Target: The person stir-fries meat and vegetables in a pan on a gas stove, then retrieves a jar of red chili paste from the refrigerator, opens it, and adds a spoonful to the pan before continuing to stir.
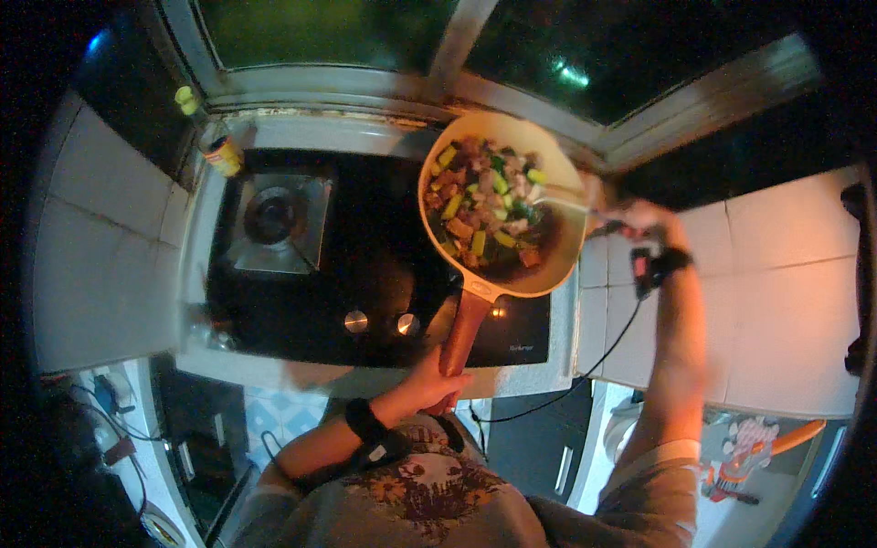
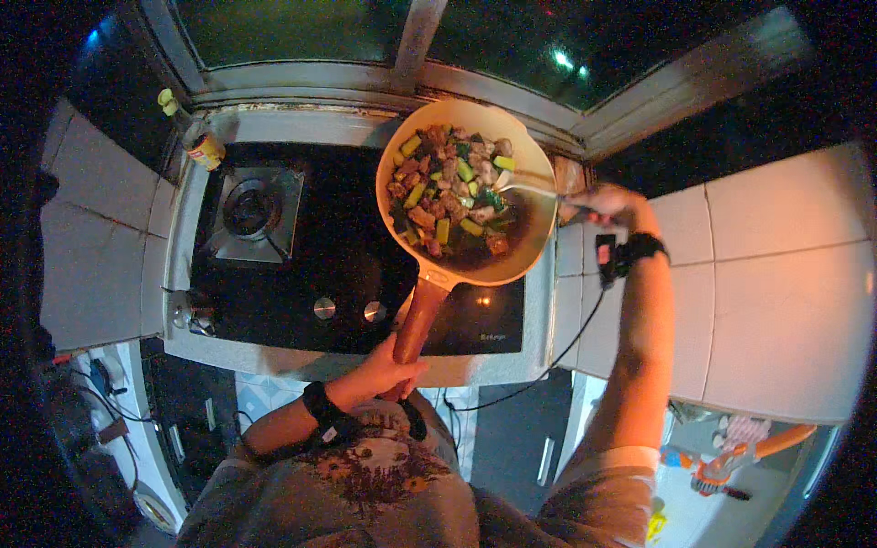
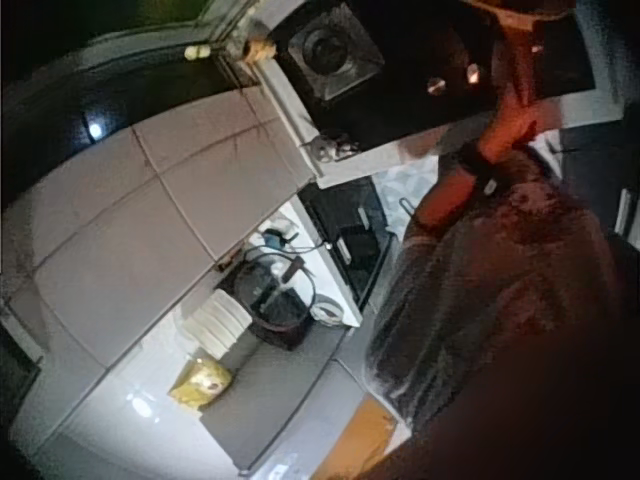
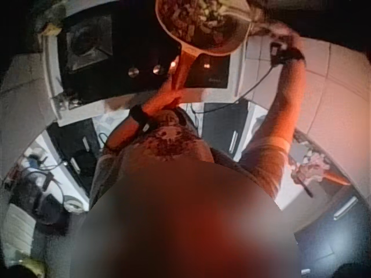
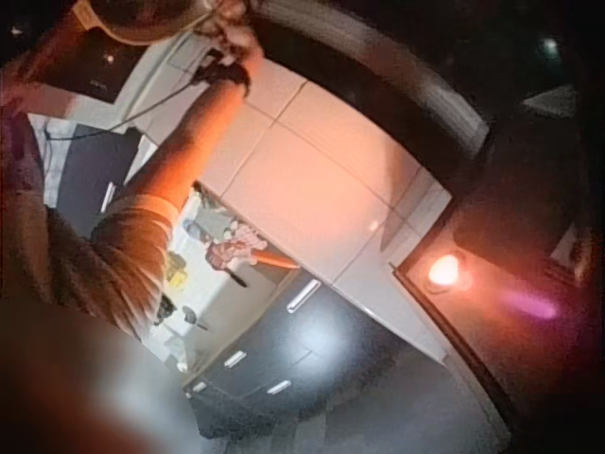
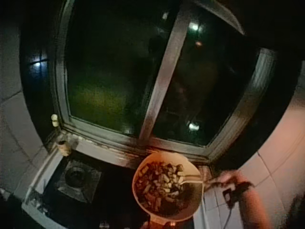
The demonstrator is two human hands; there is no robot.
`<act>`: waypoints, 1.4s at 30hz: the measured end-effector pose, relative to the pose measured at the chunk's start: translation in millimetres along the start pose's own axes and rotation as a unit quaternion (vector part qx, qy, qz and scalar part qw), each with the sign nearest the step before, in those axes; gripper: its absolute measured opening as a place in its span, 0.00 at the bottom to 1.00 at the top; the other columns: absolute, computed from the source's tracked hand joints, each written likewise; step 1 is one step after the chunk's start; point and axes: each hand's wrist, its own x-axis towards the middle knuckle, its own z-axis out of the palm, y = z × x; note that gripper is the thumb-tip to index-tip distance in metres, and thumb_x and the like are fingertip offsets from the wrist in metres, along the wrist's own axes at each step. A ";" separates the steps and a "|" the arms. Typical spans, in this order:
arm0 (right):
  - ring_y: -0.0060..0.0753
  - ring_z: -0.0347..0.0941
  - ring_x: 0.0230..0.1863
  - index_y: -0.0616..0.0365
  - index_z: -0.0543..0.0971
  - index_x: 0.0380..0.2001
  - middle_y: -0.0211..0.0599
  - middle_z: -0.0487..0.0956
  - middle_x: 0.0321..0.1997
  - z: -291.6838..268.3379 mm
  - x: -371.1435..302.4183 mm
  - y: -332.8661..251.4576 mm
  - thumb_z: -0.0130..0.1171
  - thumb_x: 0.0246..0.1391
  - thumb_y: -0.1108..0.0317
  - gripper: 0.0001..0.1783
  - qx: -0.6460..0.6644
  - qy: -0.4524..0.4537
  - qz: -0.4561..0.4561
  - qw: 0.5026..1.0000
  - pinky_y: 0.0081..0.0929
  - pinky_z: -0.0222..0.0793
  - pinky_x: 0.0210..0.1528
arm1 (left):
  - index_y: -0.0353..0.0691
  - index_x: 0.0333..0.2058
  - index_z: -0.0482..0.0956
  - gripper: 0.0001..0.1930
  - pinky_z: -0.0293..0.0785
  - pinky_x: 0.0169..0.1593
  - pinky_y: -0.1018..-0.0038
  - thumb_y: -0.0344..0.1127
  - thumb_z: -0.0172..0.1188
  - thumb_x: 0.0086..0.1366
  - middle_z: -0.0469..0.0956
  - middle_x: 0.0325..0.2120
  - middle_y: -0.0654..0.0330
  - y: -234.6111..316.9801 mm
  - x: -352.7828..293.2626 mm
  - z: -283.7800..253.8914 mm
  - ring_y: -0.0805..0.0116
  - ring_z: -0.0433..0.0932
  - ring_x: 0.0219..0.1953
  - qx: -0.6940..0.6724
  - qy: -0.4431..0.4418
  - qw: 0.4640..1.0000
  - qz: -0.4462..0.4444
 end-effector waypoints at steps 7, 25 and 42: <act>0.20 0.65 0.15 0.56 0.80 0.37 0.31 0.76 0.18 34.8 0.9 -5.6 0.59 0.52 0.55 0.17 -0.008 0.103 -0.140 0.985 0.23 0.61 0.16 | 0.40 0.42 0.58 0.19 0.67 0.16 0.74 0.30 0.60 0.58 0.68 0.17 0.61 1.6 -2.1 -0.7 0.71 0.68 0.13 -0.018 -0.011 1.000 0.001; 0.29 0.66 0.20 0.56 0.80 0.33 0.33 0.75 0.21 -38.1 -17.2 -35.3 0.57 0.51 0.50 0.20 -0.230 0.093 -0.029 0.968 0.31 0.66 0.27 | 0.42 0.49 0.56 0.23 0.67 0.16 0.75 0.30 0.58 0.59 0.68 0.19 0.62 3.7 -3.6 -2.4 0.72 0.69 0.14 0.014 -0.004 1.000 -0.016; 0.46 0.74 0.23 0.52 0.81 0.29 0.45 0.77 0.21 80.5 -106.3 -32.0 0.50 0.55 0.55 0.15 -0.442 0.223 -0.365 0.789 0.40 0.70 0.26 | 0.42 0.48 0.56 0.23 0.68 0.16 0.75 0.30 0.59 0.59 0.67 0.21 0.62 -2.3 0.2 1.1 0.73 0.70 0.16 -0.029 -0.002 1.000 -0.004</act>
